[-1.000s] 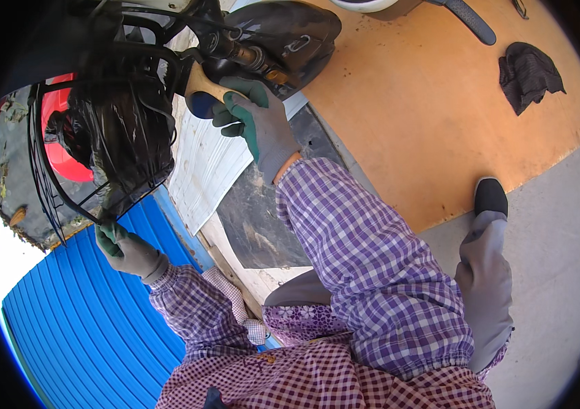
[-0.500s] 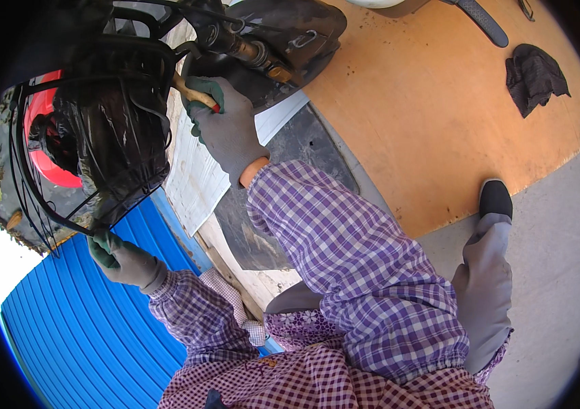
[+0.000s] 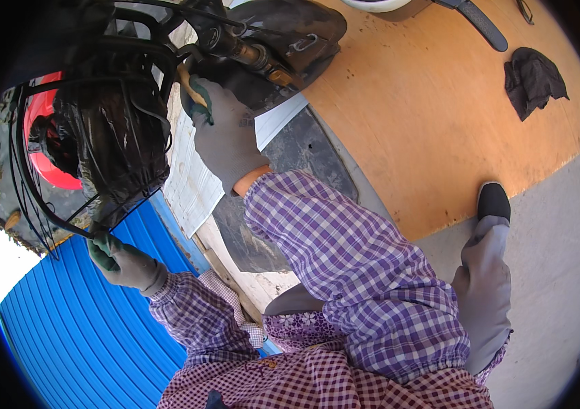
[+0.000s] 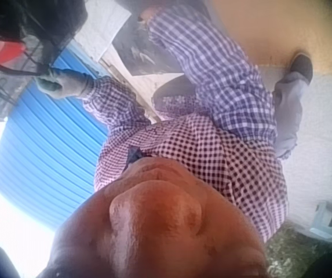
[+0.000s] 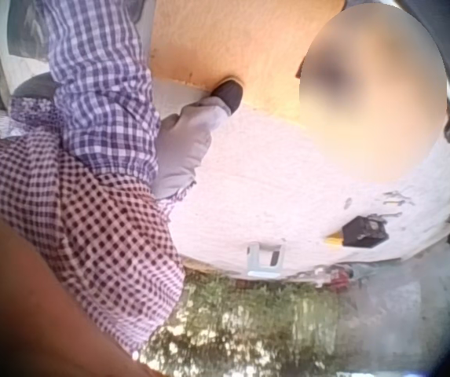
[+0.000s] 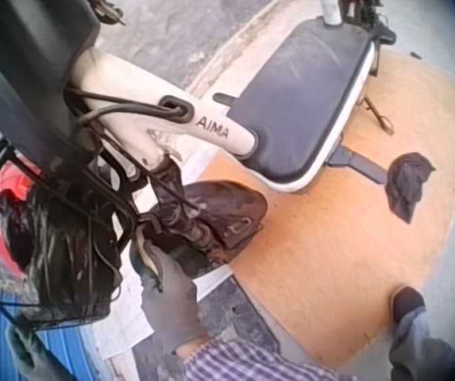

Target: The person uses a brush to clean the front wheel and fork area of an electric scooter. They repeatedly brush the wheel rim, spokes, and surrounding components while holding the basket with the other hand. The scooter remains stationary on a wooden board during the cleaning.

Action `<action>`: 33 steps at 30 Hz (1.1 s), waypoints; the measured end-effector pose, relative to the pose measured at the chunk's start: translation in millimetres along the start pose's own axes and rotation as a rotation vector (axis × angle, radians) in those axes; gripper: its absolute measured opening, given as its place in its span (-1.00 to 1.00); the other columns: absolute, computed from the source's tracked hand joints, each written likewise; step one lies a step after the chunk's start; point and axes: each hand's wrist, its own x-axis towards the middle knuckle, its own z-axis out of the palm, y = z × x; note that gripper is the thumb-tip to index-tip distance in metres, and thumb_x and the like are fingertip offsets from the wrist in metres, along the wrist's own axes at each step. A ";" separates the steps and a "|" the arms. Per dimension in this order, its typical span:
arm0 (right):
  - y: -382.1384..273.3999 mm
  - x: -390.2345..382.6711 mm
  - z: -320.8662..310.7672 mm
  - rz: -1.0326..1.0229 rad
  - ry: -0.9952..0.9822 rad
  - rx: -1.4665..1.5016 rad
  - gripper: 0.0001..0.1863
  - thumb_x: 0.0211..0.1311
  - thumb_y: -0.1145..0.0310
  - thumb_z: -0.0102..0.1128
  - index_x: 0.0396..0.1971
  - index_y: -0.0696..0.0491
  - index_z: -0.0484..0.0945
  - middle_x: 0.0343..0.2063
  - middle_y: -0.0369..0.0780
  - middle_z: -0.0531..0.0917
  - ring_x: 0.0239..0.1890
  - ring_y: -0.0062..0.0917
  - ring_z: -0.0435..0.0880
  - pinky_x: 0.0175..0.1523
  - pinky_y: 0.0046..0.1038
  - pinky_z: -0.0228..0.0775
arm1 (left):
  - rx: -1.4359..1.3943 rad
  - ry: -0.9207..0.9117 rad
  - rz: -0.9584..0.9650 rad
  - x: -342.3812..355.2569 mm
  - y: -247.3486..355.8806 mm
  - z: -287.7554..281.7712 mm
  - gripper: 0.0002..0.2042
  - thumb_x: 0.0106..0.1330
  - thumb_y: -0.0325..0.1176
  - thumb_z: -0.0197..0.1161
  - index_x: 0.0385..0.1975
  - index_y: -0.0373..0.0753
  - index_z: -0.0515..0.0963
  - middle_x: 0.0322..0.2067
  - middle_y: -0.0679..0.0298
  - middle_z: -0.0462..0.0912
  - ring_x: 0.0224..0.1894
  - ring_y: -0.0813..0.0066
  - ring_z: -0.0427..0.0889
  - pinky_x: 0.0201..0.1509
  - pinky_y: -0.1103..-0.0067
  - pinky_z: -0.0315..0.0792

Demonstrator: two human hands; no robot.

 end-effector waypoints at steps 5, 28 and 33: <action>7.2 -12.2 -9.6 0.143 -0.114 -0.009 -0.56 0.29 0.58 0.22 0.18 0.10 0.53 -0.02 0.04 0.67 0.02 -0.12 0.72 0.09 -0.26 0.55 | 0.015 -0.015 0.007 0.7 1.3 0.0 -0.37 0.50 0.08 0.19 0.18 -0.47 0.47 0.02 0.06 0.68 0.00 0.43 0.65 0.03 0.58 0.53; -19.9 -2.0 -16.1 0.386 0.021 0.351 -0.51 0.34 0.59 0.18 0.28 0.08 0.48 -0.13 -0.07 0.71 -0.28 -0.38 0.72 -0.14 -0.41 0.57 | 0.002 -0.016 -0.034 -0.6 1.9 -1.0 -0.48 0.54 -0.03 0.19 0.15 -0.46 0.49 0.05 0.00 0.68 0.05 0.36 0.66 0.08 0.56 0.53; -9.3 14.6 -14.5 0.293 -0.032 0.258 -0.53 0.30 0.55 0.18 0.22 0.11 0.49 -0.04 0.14 0.67 0.02 0.06 0.68 0.09 -0.25 0.52 | -0.023 -0.023 -0.055 -2.1 4.4 -1.6 -0.48 0.54 -0.04 0.19 0.16 -0.46 0.48 0.06 0.01 0.68 0.06 0.35 0.66 0.09 0.56 0.53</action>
